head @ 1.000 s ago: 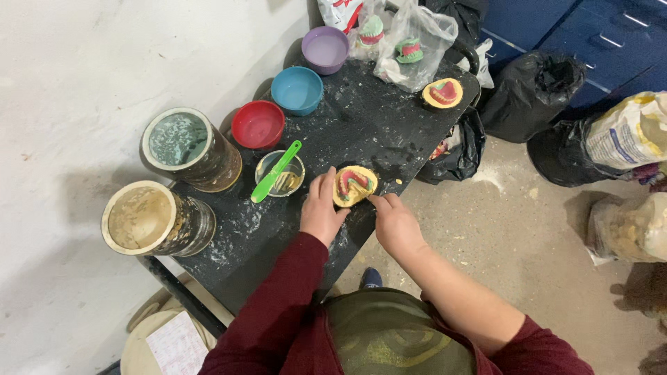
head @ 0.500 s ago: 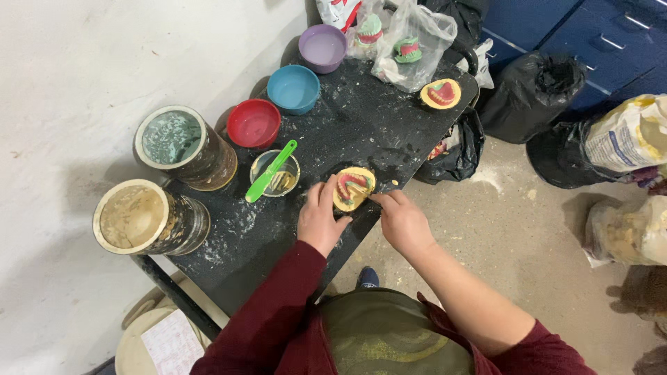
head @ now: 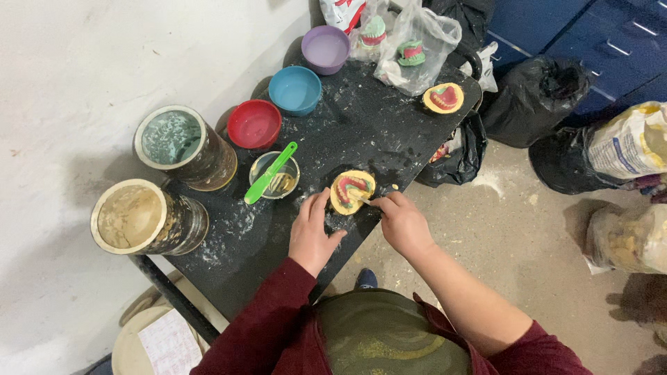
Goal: The person uses a small sculpting tool to shape and smooth a colorful clay object on a black table. They repeatedly dip the tool into a small container of liquid and continue refining the surface of the clay piece.
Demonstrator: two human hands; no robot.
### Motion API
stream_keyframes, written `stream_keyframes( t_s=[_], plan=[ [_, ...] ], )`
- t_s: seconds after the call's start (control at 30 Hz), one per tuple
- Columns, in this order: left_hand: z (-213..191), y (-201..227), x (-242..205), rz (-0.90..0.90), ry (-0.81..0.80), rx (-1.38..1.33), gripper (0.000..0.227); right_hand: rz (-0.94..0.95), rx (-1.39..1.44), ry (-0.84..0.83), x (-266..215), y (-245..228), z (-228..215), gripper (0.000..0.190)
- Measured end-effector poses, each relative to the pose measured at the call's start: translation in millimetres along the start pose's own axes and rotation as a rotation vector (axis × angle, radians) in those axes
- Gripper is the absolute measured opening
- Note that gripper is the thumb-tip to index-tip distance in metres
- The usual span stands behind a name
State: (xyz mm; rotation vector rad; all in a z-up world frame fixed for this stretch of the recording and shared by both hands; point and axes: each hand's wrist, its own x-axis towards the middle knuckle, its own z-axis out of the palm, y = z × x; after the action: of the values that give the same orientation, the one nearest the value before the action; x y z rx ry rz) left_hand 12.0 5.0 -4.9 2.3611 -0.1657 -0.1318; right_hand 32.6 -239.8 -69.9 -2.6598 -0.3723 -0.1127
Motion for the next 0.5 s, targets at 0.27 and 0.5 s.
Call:
stream_keyframes(
  t_s=[0.27,0.5],
  plan=[
    [-4,12,5,-0.048,-0.012,-0.019,0.097,-0.003,0.041,-0.015,-1,8,5,0.035],
    [3,10,15,-0.031,0.035,-0.044,0.099,-0.038,0.065,0.030,0,9,8,0.035]
  ],
)
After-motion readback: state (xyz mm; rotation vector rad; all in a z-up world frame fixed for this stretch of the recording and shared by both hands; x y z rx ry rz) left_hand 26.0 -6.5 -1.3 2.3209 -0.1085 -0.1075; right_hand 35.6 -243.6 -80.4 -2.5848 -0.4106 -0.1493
